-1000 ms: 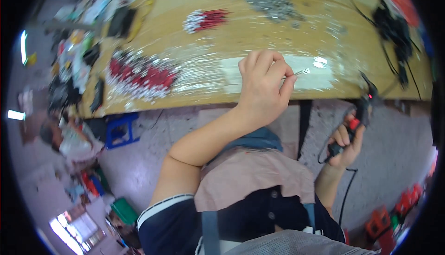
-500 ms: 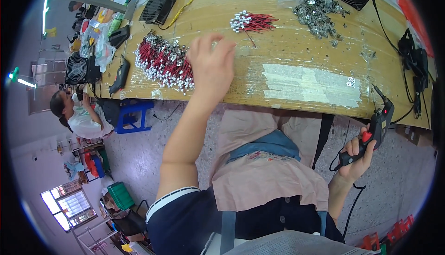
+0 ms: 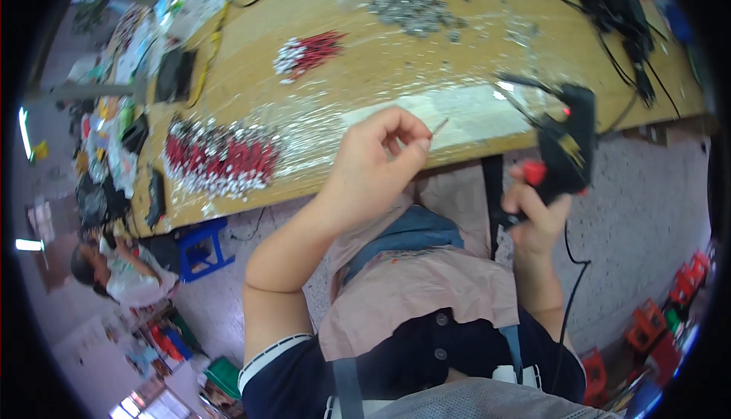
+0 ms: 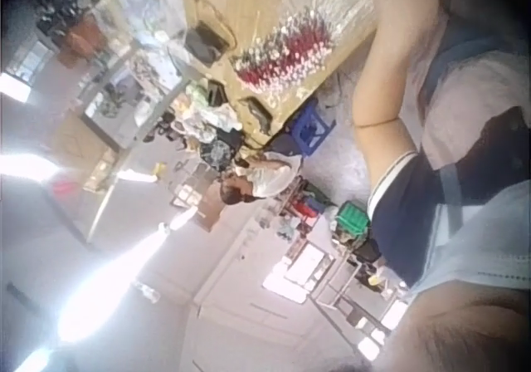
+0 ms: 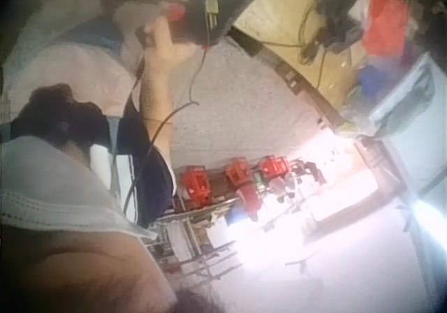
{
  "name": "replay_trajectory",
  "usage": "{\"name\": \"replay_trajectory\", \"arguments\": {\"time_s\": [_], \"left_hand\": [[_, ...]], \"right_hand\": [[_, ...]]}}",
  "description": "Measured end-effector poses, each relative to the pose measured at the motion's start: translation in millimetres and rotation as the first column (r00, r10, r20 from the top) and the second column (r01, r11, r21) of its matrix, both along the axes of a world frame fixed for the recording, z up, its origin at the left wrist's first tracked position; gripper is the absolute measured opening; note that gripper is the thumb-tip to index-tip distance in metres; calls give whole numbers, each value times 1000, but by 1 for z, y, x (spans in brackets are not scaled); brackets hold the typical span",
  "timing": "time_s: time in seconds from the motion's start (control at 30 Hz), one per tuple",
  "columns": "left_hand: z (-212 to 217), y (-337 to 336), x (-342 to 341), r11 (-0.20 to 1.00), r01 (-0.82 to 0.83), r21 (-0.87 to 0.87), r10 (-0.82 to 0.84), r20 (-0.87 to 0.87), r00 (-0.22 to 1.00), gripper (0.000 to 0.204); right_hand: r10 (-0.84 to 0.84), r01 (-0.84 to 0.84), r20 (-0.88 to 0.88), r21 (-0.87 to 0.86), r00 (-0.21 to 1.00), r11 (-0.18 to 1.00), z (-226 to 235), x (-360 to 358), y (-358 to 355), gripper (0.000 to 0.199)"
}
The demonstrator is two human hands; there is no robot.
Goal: The person solders wires onto small circuit boards using a soldering iron. The person then moves a stool, handles small metal components from a bag by hand, and gathers soldered wire assemblies from the table.
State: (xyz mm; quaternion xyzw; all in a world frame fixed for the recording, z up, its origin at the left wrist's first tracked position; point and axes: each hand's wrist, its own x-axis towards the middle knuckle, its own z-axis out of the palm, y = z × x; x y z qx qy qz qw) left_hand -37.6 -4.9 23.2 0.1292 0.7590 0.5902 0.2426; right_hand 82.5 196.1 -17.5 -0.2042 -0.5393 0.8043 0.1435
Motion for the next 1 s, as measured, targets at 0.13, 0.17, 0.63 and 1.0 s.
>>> {"name": "replay_trajectory", "arguments": {"time_s": [0.13,0.17,0.63,1.0], "left_hand": [[-9,31,23,986,18,163,-57,237,970,6],[-8,36,25,993,42,112,-65,211,975,6],[-19,69,35,959,-6,284,-110,390,914,6],[-40,80,-20,975,-95,-202,-79,-712,698,9]], "right_hand": [[-20,20,-63,-4,998,1000,-4,-19,-12,29],[-10,13,-56,46,998,999,-6,-20,-10,29],[-121,124,-48,61,991,990,-3,-13,-2,19],[-149,207,-185,348,971,915,-29,9,17,18]]}}
